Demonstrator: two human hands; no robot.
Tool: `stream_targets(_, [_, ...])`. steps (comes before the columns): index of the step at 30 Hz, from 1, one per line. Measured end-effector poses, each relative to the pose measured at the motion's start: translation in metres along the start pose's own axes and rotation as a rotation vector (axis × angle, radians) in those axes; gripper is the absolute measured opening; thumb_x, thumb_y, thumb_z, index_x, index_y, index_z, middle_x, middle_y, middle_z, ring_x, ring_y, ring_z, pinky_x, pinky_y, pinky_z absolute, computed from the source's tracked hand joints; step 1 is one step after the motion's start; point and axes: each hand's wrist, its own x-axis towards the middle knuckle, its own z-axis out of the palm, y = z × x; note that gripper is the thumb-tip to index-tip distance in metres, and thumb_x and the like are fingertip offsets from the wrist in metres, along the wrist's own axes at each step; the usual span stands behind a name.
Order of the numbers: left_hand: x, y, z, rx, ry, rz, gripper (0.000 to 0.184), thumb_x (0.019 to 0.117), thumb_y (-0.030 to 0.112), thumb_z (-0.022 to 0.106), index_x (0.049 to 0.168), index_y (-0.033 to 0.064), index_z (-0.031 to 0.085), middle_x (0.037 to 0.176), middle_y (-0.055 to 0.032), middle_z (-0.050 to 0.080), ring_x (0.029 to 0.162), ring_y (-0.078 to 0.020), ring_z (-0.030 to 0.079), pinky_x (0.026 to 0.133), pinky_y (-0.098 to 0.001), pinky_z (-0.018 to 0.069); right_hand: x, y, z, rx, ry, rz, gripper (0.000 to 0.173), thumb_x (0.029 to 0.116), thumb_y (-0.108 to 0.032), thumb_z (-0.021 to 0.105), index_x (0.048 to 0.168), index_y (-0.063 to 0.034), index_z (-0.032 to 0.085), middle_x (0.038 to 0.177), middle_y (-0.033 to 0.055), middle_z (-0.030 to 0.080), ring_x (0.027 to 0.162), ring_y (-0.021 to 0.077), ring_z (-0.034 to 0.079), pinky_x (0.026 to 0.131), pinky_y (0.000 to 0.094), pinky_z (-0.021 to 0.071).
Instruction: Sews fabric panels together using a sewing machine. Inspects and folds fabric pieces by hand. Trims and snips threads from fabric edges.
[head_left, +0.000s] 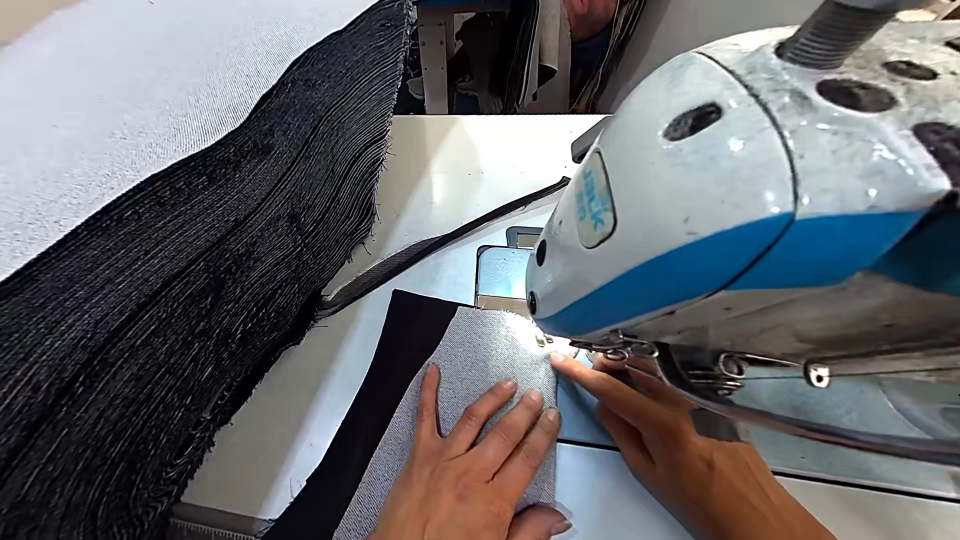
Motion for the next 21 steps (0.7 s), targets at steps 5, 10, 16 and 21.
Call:
stream_targets(5, [0.011,-0.014,0.005,0.045,0.063,0.023,0.06,0.1043,0.061,0.032,0.147,0.0259,0.054,0.15,0.0081,0.056,0.143,-0.0196,0.047,0.113,-0.0726,0.0194,0.004,0.01,-0.014,-0.05,0.081,0.053,0.031,0.0901,-0.014,0.048,0.087,-0.0152,0.079,0.078,0.0082,0.074,0.069,0.0222,0.067,0.062,0.0345,0.0484])
stream_targets(10, [0.034,-0.029,0.007,0.058,0.072,0.038,0.057,0.1046,0.059,0.034,0.139,0.0231,0.061,0.141,0.0053,0.061,0.143,-0.0208,0.048,0.112,-0.075,0.0232,0.01,0.011,-0.023,-0.02,0.106,0.088,0.028,0.092,-0.015,0.049,0.082,-0.012,0.075,0.081,0.01,0.076,0.08,0.0171,0.07,0.072,0.028,0.0486])
stream_targets(16, [0.047,-0.04,0.004,0.064,0.056,0.04,0.055,0.1042,0.059,0.037,0.131,0.0206,0.066,0.14,0.005,0.062,0.144,-0.0207,0.046,0.114,-0.0753,0.0205,0.01,0.017,-0.029,-0.013,0.081,0.085,0.027,0.0931,-0.016,0.05,0.083,-0.0121,0.074,0.084,0.0096,0.077,0.083,0.0176,0.07,0.075,0.0292,0.0481])
stream_targets(21, [0.046,-0.038,0.004,0.052,0.048,0.028,0.056,0.1047,0.058,0.037,0.136,0.0201,0.064,0.143,0.0042,0.06,0.145,-0.0214,0.045,0.113,-0.0765,0.0196,0.008,0.018,-0.031,0.025,0.012,0.105,0.024,0.0916,-0.015,0.051,0.081,-0.0109,0.072,0.084,0.0105,0.076,0.084,0.019,0.071,0.076,0.0295,0.0509])
